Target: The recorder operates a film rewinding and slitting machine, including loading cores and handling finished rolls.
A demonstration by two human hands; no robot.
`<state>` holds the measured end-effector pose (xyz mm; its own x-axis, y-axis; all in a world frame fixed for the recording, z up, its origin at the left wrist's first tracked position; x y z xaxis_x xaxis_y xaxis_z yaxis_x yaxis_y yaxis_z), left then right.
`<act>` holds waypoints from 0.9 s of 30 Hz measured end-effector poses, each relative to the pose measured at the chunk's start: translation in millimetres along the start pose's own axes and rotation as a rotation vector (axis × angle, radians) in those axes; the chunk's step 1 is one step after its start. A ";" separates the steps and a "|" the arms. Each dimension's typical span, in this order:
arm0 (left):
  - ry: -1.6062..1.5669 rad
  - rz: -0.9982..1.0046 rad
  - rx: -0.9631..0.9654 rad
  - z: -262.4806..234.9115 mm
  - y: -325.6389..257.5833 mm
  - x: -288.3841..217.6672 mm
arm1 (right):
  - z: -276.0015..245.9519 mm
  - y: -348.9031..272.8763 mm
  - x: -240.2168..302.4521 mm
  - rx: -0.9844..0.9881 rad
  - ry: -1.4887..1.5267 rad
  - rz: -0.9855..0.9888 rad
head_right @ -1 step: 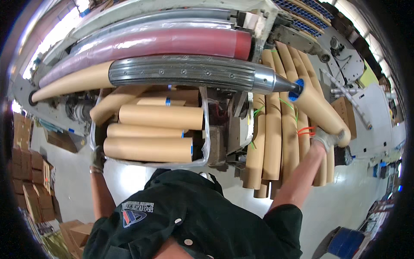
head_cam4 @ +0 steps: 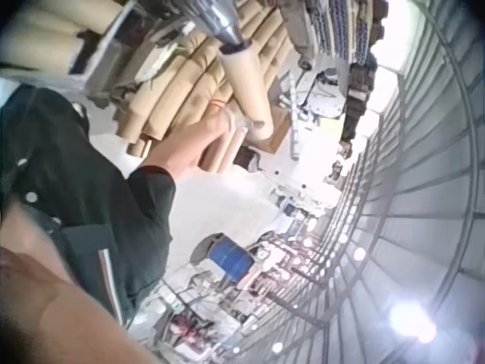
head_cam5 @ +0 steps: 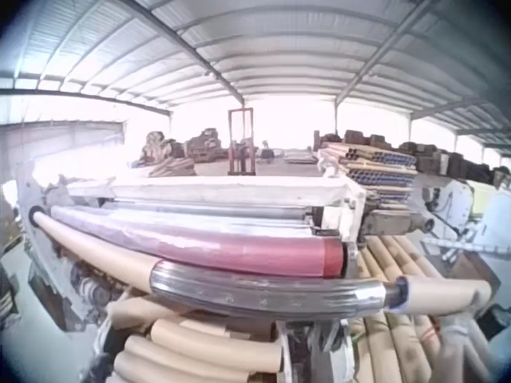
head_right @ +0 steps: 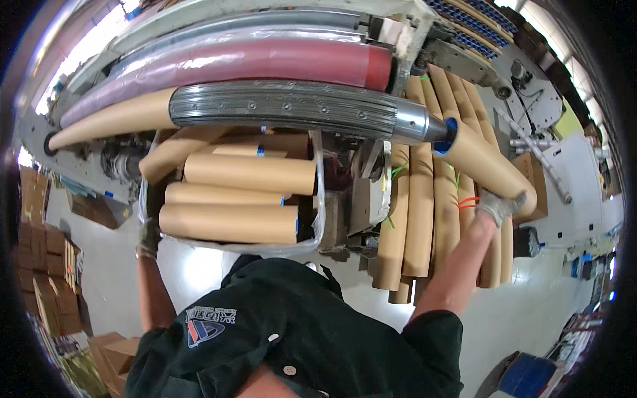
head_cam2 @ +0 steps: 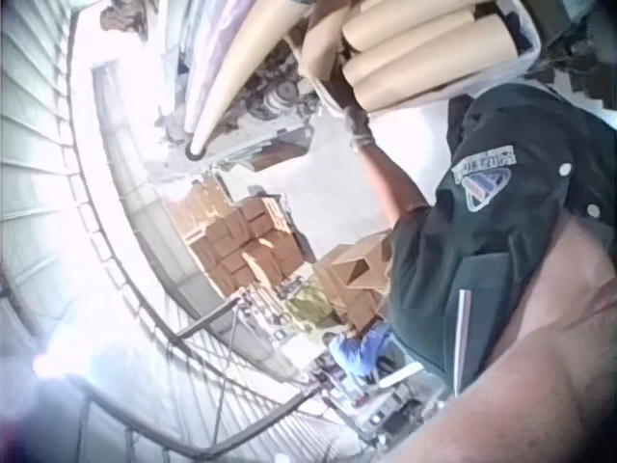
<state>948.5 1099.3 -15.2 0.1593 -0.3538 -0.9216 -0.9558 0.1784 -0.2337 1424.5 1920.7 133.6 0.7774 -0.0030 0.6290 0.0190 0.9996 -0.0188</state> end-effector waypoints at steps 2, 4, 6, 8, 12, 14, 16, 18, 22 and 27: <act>-0.344 -0.090 -0.145 46.7 -17.7 -68.8 | 48.2 -35.2 -36.2 0.080 -0.087 0.004; -0.298 -0.117 -0.180 52.1 -15.1 -81.8 | 78.8 -40.4 -68.5 0.137 -0.090 0.072; -0.328 0.102 -0.103 60.3 -11.6 -82.8 | 90.6 -48.2 -75.6 0.155 -0.136 -0.001; -0.242 0.170 0.001 63.5 -11.8 -93.6 | 102.5 -69.8 -73.7 0.334 -0.148 0.051; -0.469 0.222 -0.053 95.4 -3.0 -119.4 | 85.9 -82.3 -60.5 0.695 0.207 0.116; -0.459 0.147 -0.098 66.9 14.1 -75.0 | 96.5 -84.9 -60.2 0.565 0.118 0.137; -0.446 -0.001 -0.107 36.1 27.6 -50.8 | 103.0 -90.4 -62.3 0.255 -0.082 0.134; -0.482 0.025 -0.079 31.1 31.1 -38.8 | 117.4 -98.2 -69.8 0.440 -0.241 0.005; -0.455 0.042 -0.193 39.0 30.8 -45.0 | 148.2 -140.5 -84.7 0.324 -0.249 0.064; -0.383 0.027 -0.154 47.2 42.8 -50.3 | 214.8 -299.4 -197.0 0.553 -0.090 0.286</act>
<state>911.2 1168.1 6.6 0.1866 0.0211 -0.9822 -0.9820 0.0332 -0.1858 1130.6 1627.7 182.2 0.6471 0.2452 0.7219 -0.5288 0.8264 0.1934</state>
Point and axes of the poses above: each hand's wrist, its own y-axis towards the middle knuckle, its own z-axis out of the palm, x = y × z, the point moved 2 cm from there along y, towards the middle knuckle, and after that the axes turned 7 degrees about -y, right-handed, at the moved point
